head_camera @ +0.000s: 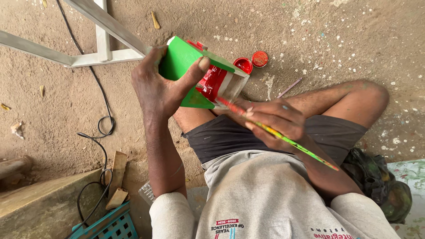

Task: The person paints a small wooden object red using a paintbrush. They hold the object in one hand and repeatedly dip the brush into a red paint container to apply paint to the interior and exterior surfaces.

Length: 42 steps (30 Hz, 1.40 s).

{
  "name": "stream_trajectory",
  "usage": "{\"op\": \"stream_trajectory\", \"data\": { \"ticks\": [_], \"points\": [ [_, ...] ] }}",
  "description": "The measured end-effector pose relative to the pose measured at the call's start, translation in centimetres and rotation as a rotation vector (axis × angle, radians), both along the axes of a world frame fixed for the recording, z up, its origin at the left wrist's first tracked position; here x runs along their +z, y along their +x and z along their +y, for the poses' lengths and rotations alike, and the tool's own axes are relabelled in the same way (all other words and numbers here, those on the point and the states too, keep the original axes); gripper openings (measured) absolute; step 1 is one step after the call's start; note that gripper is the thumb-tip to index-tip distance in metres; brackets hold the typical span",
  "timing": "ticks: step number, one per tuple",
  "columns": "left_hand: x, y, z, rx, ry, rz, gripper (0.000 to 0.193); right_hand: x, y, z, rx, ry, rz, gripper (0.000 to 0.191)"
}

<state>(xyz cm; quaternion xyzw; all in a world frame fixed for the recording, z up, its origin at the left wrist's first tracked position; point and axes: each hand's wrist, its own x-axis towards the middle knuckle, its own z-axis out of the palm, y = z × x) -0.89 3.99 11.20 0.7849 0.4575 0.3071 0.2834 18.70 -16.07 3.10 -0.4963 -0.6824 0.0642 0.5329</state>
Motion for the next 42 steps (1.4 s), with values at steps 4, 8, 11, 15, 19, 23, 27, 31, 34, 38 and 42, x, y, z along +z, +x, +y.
{"op": "stream_trajectory", "data": {
  "ticks": [4, 8, 11, 15, 19, 23, 27, 31, 34, 38, 42],
  "points": [
    [0.0, -0.1, 0.1, 0.002, -0.001, 0.003, 0.075, 1.2, 0.2, -0.5, -0.043, 0.017, 0.006, 0.02],
    [0.0, 0.0, 0.0, -0.014, 0.017, 0.013, 0.073, 1.0, 0.2, 0.2, -0.134, 0.061, -0.046, 0.02],
    [0.0, 0.1, 0.0, -0.017, -0.007, -0.01, 0.072, 0.5, 0.0, -0.1, -0.042, 0.006, -0.052, 0.02],
    [0.2, -0.1, 0.0, -0.012, -0.028, -0.023, 0.072, 0.4, -0.2, -0.6, -0.092, 0.067, 0.02, 0.018],
    [0.1, 0.1, -0.1, -0.009, 0.027, 0.026, 0.074, 1.1, -0.2, -0.7, -0.166, -0.043, -0.032, 0.019],
    [0.0, 0.1, -0.1, -0.005, 0.012, 0.015, 0.075, 2.2, -0.2, -0.7, -0.106, -0.023, 0.019, 0.021],
    [0.1, 0.1, -0.1, -0.001, 0.034, 0.028, 0.078, 2.7, -0.6, -0.5, -0.227, 0.003, 0.016, 0.019],
    [0.1, 0.6, 0.0, -0.009, 0.065, 0.036, 0.078, 3.0, -0.9, -0.5, -0.212, -0.052, -0.01, 0.022],
    [0.2, 0.5, 0.0, 0.001, 0.032, 0.039, 0.077, 3.2, -0.9, -0.8, -0.209, -0.015, -0.008, 0.021],
    [0.2, 0.5, -0.2, -0.011, 0.064, 0.032, 0.076, 2.9, -1.0, -0.8, -0.253, -0.079, -0.058, 0.022],
    [0.2, 0.6, -0.3, 0.004, 0.073, 0.042, 0.076, 2.6, -1.2, -0.8, -0.25, -0.047, -0.026, 0.021]
  ]
}}
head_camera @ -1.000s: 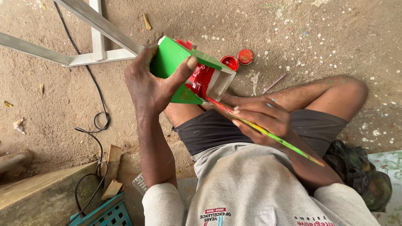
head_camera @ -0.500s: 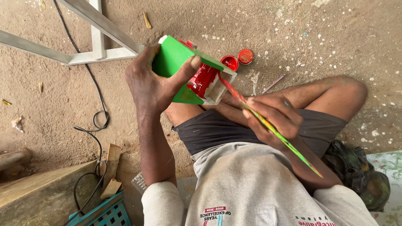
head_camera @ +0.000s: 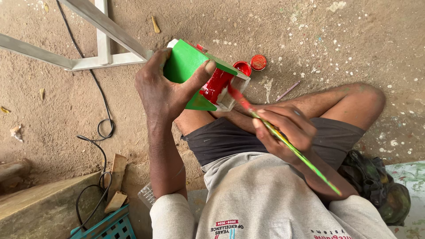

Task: The person paints a small wooden object red using a paintbrush. They hold the object in one hand and repeatedly dip the brush into a red paint container to apply paint to the interior and exterior surfaces.

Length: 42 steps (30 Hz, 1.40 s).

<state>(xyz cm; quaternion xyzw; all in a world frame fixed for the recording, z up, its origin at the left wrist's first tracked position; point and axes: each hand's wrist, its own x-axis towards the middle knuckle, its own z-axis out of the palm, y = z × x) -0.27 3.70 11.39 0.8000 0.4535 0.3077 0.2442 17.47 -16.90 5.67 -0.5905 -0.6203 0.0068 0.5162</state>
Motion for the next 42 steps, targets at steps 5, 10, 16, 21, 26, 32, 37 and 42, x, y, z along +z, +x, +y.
{"op": "stream_trajectory", "data": {
  "ticks": [5, 10, 16, 21, 26, 32, 37, 42],
  "points": [
    [0.1, 0.0, -0.2, -0.008, 0.015, 0.006, 0.076, 0.6, -0.3, 0.1, -0.058, -0.048, -0.069, 0.022],
    [0.1, -0.1, -0.4, 0.004, 0.064, 0.029, 0.079, 1.5, -0.6, 0.4, -0.055, -0.008, -0.11, 0.022],
    [-0.4, 0.5, -0.7, 0.014, 0.084, 0.021, 0.078, 1.6, -1.4, 1.0, -0.102, 0.019, -0.159, 0.024],
    [-0.5, 0.3, -0.8, 0.003, 0.09, 0.024, 0.078, 1.7, -1.4, 0.9, -0.117, -0.008, -0.198, 0.023],
    [-0.6, 0.3, -0.8, -0.012, 0.097, 0.03, 0.079, 1.3, -1.5, 0.9, -0.074, -0.013, -0.164, 0.023],
    [-0.8, 0.4, -0.8, -0.015, 0.104, 0.018, 0.079, 1.0, -1.5, 1.0, -0.068, 0.002, -0.14, 0.025],
    [-0.6, 0.5, -0.9, -0.008, 0.093, 0.019, 0.078, 1.2, -1.5, 0.9, -0.105, -0.002, -0.158, 0.025],
    [-0.5, 0.5, -0.8, 0.011, 0.092, 0.052, 0.079, 1.1, -1.5, 0.9, -0.104, 0.022, -0.198, 0.026]
  ]
}}
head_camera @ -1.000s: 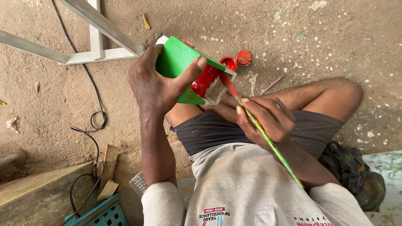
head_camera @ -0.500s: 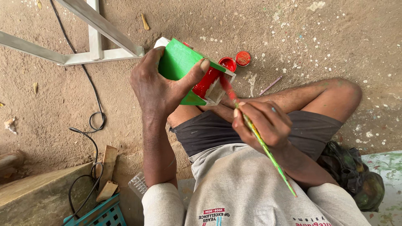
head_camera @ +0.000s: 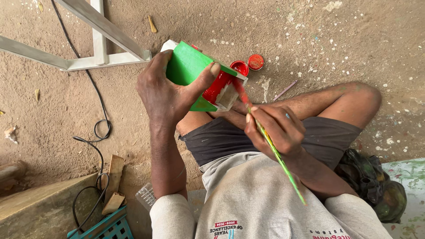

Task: The person paints a small wooden object red using a paintbrush. They hold the object in one hand and repeatedly dip the brush into a red paint container to apply paint to the interior and exterior surfaces.

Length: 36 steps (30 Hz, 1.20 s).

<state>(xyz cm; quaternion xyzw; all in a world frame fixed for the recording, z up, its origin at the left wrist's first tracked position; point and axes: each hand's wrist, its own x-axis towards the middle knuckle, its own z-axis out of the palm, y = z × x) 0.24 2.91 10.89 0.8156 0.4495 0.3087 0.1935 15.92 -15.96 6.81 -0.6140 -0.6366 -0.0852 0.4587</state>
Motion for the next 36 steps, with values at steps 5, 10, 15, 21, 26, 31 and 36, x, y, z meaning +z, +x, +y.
{"op": "stream_trajectory", "data": {
  "ticks": [5, 10, 15, 21, 26, 31, 36],
  "points": [
    [-0.1, 0.0, 0.0, -0.021, 0.039, -0.012, 0.08, -0.2, 0.1, -0.2, 0.079, -0.045, 0.084, 0.024],
    [0.2, -0.6, 0.2, 0.002, -0.057, -0.01, 0.081, 0.1, 1.1, -1.0, 0.098, -0.12, 0.321, 0.02],
    [0.3, -0.5, 0.1, -0.004, -0.048, -0.034, 0.08, -0.4, 1.1, -1.2, 0.08, -0.104, 0.243, 0.02],
    [0.4, -0.8, 0.2, -0.022, -0.081, -0.04, 0.08, -0.2, 3.0, -1.5, 0.351, -0.285, 0.554, 0.018],
    [0.3, -0.9, 0.1, -0.053, -0.083, -0.05, 0.08, 0.5, 4.4, -1.2, 0.21, -0.279, 0.472, 0.02],
    [0.3, -0.6, 0.1, -0.016, -0.115, -0.052, 0.079, 0.4, 2.0, -0.8, 0.024, -0.136, 0.253, 0.021],
    [0.5, -0.6, 0.1, -0.032, -0.092, -0.07, 0.077, 0.9, 0.1, -1.4, 0.018, -0.088, 0.186, 0.022]
  ]
}}
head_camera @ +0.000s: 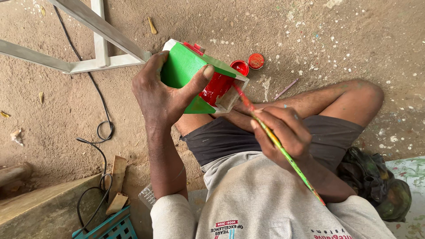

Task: The person paints a small wooden object red using a paintbrush. They hold the object in one hand and repeatedly dip the brush into a red paint container to apply paint to the interior and exterior surfaces.

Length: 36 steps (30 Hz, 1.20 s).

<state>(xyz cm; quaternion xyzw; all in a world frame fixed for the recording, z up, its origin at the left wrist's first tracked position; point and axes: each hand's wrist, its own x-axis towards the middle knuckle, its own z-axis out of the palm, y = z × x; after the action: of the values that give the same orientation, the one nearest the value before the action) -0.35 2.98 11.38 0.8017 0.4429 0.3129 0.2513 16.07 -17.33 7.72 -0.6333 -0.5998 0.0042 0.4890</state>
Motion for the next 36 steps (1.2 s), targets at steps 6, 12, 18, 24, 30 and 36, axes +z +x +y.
{"op": "stream_trajectory", "data": {
  "ticks": [6, 12, 18, 24, 30, 36],
  "points": [
    [0.2, 0.0, 0.1, -0.005, -0.013, 0.007, 0.074, -0.1, 1.8, -0.6, 0.263, -0.1, 0.298, 0.022],
    [0.2, 0.0, -0.1, -0.009, -0.038, 0.003, 0.077, -1.9, 1.9, -0.1, 0.004, -0.038, 0.199, 0.022],
    [0.1, -0.1, 0.1, -0.003, -0.044, -0.022, 0.079, -1.8, -0.3, -0.7, -0.026, 0.079, -0.076, 0.025],
    [-0.1, -0.1, 0.0, -0.016, -0.012, -0.008, 0.076, -0.1, 0.3, -0.9, 0.114, -0.081, 0.225, 0.02],
    [0.0, -0.2, -0.1, -0.017, -0.03, -0.02, 0.075, 0.4, 0.3, 0.1, 0.114, -0.041, 0.1, 0.021],
    [-0.3, -0.6, 0.2, -0.02, 0.022, -0.023, 0.075, -0.3, 2.1, -2.6, 0.125, -0.084, 0.314, 0.016]
  ]
}}
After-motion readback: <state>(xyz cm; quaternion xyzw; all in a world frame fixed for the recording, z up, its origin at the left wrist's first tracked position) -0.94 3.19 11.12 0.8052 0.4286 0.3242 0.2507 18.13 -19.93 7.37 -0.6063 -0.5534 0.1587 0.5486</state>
